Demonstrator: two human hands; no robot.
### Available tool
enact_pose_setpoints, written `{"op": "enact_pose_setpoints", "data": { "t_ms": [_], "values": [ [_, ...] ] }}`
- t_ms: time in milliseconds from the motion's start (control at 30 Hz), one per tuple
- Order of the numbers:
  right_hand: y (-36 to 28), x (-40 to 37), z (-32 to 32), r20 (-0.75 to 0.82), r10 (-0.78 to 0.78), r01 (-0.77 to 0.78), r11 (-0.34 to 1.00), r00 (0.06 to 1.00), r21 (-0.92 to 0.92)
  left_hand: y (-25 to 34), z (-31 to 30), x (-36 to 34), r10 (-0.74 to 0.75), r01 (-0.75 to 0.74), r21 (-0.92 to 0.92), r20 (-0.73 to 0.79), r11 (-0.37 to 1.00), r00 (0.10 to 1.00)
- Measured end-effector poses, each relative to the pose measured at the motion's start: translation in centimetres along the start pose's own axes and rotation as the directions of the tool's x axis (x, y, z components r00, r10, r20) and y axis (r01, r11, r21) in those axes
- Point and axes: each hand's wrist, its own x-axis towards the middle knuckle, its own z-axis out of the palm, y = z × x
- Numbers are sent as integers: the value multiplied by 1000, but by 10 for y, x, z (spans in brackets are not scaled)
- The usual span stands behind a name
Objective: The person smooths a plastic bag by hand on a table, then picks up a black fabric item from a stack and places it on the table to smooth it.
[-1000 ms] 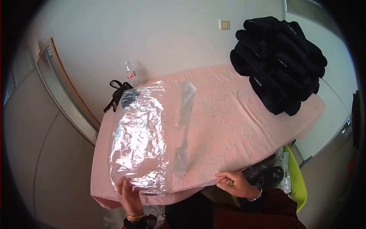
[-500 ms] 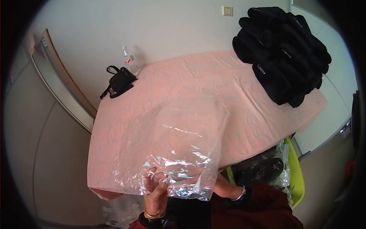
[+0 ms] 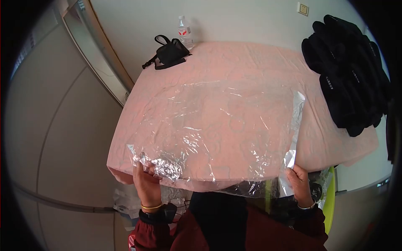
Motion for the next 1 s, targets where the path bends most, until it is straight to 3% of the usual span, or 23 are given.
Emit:
{"op": "enact_pose_setpoints", "data": {
  "t_ms": [67, 167, 200, 300, 333, 433, 467, 500, 567, 600, 633, 700, 733, 767, 800, 867, 900, 1000],
  "values": [
    [-5, 5, -9, 3, -23, 23, 995, 1000, -100, 4, -14, 12, 8, -7, 6, -47, 1000, 999],
    [-21, 16, -16, -13, -21, 19, 992, 1000, -125, 5, -28, 21, 118, -176, 364, 176, 914, 977],
    [-27, 19, -19, -33, -11, 8, 995, 999, -96, 8, -31, 25, 99, -159, 368, 175, 916, 979],
    [-15, 52, -21, -61, -180, 173, 979, 982, -104, 9, -37, 45, 175, -249, 583, 181, 773, 968],
    [-13, 60, -19, -79, -209, 199, 973, 975, -119, 6, -38, 47, 154, -235, 581, 185, 779, 970],
    [-6, 71, -27, -76, -196, 181, 968, 978, -174, 2, -38, 49, 290, -385, 791, 272, 475, 917],
    [-6, 71, -28, -63, -194, 178, 965, 979, -195, 2, -34, 46, 279, -380, 791, 273, 480, 921],
    [-8, 67, -28, -72, -188, 171, 965, 980, -199, 4, -27, 40, 356, -379, 877, 267, 296, 895],
    [-21, 56, -25, -126, -307, 228, 877, 943, -424, 9, -13, 32, 496, -298, 950, 304, -93, 813],
    [-27, 51, -22, -140, -367, 244, 813, 920, -529, 9, -10, 31, 489, -303, 949, 307, -90, 816],
    [-33, 46, -18, -146, -363, 237, 814, 920, -531, 9, -8, 31, 560, -403, 894, 439, -195, 703],
    [-44, 36, -4, 41, -600, 434, 527, 799, -730, 14, -5, 30, 628, -534, 731, 663, -425, 407],
    [-46, 32, 5, 161, -680, 508, 348, 715, -788, 14, 11, 15, 537, -540, 701, 709, -466, 457],
    [-47, 30, 15, 163, -680, 513, 351, 715, -783, 7, 31, -4, 443, -544, 669, 743, -507, 502],
    [-47, 28, 29, 214, -661, 551, 355, 719, -755, -7, 43, -12, 365, -721, 661, 737, -209, 569],
    [-43, 28, 56, 327, -631, 643, 370, 704, -671, -38, 72, -38, 66, -874, 486, 873, -25, 484],
    [-40, 29, 66, 339, -640, 667, 378, 690, -642, -52, 88, -49, -66, -911, 411, 909, -8, 411],
    [-30, 33, 93, 436, -581, 679, 300, 687, -670, -92, 114, -62, -224, -926, 342, 926, 162, 303]
  ]
}}
